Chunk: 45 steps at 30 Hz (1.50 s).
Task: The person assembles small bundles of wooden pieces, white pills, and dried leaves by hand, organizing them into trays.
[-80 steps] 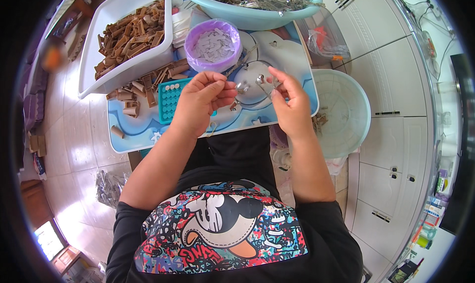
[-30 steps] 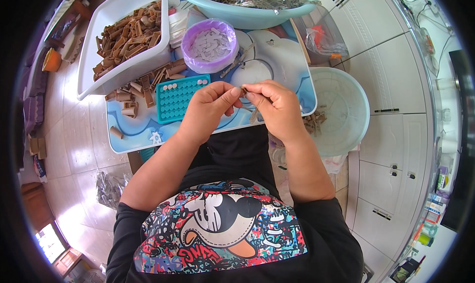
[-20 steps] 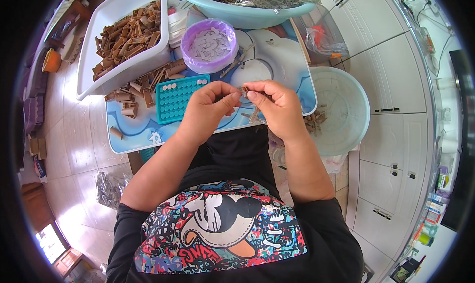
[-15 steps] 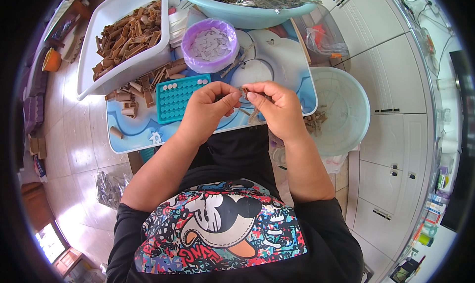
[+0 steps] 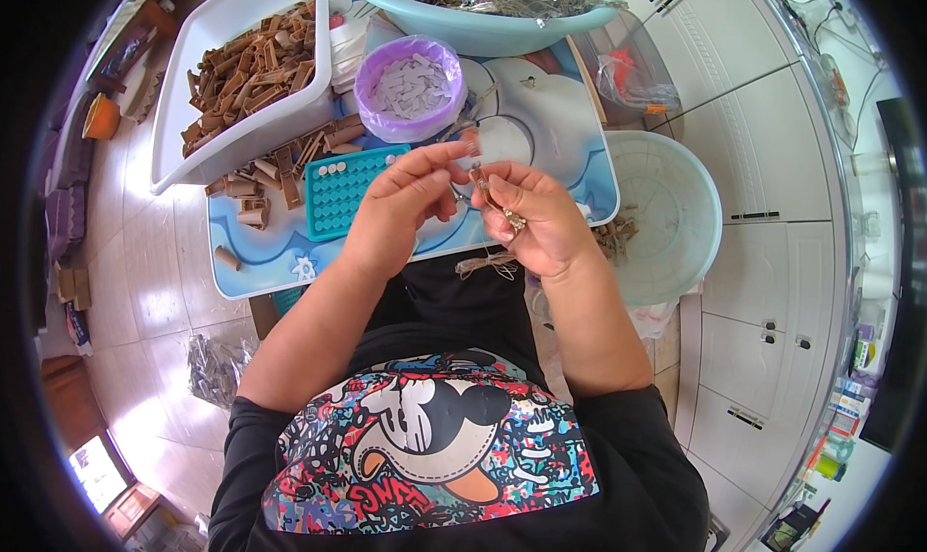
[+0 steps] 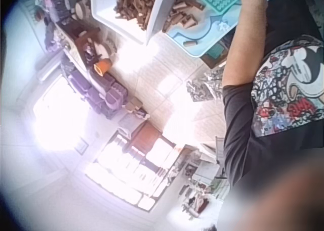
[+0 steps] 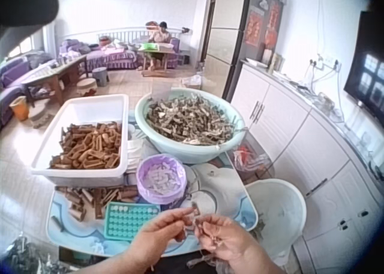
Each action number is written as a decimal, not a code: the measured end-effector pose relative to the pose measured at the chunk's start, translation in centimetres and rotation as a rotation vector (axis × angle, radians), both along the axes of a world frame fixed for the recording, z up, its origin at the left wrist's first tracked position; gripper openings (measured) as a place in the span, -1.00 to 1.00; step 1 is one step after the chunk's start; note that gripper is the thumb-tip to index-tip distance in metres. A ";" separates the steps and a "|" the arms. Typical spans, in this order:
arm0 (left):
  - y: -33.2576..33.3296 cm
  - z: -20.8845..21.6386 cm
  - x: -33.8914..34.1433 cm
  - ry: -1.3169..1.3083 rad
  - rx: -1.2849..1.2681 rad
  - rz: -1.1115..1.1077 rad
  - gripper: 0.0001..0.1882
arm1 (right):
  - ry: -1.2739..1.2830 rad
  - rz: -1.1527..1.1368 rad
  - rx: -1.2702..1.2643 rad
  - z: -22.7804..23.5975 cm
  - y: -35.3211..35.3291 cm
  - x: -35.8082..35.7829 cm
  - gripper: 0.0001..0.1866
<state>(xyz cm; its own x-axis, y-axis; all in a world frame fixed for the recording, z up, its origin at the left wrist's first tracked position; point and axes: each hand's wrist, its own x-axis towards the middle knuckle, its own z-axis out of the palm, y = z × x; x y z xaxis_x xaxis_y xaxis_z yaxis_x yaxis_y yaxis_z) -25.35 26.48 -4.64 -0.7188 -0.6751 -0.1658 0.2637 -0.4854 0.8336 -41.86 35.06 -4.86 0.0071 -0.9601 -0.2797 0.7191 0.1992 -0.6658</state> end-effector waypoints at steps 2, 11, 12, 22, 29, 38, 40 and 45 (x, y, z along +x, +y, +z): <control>0.1 -0.3 -0.1 0.021 -0.074 -0.031 -0.80 | -0.097 0.077 0.028 -0.2 -0.1 0.2 -0.78; -0.6 -0.9 0.0 0.009 -0.114 -0.085 -0.85 | -0.162 0.093 0.008 -0.4 -0.1 0.4 -0.70; -0.6 -0.7 0.0 -0.015 -0.098 -0.058 -0.84 | -0.161 0.093 0.008 -0.6 -0.1 0.2 -0.70; -0.5 -0.3 0.2 -0.078 0.002 0.049 -0.84 | 0.366 -0.108 -0.187 0.7 0.3 1.4 -0.48; -0.3 -0.3 0.2 -0.071 -0.038 0.086 -0.85 | 1.185 -0.138 -0.286 2.3 0.9 2.3 -0.49; 0.2 -0.5 0.2 -0.067 -0.094 0.086 -0.85 | 1.159 -0.364 -0.279 1.3 0.5 2.6 -0.88; 0.2 -0.5 0.2 -0.052 -0.120 0.095 -0.86 | 1.032 -0.346 -0.200 1.1 0.6 2.4 -0.88; 0.5 -0.5 0.0 -0.019 -0.106 0.128 -0.85 | 0.715 -0.299 -0.073 1.0 0.5 2.6 -0.92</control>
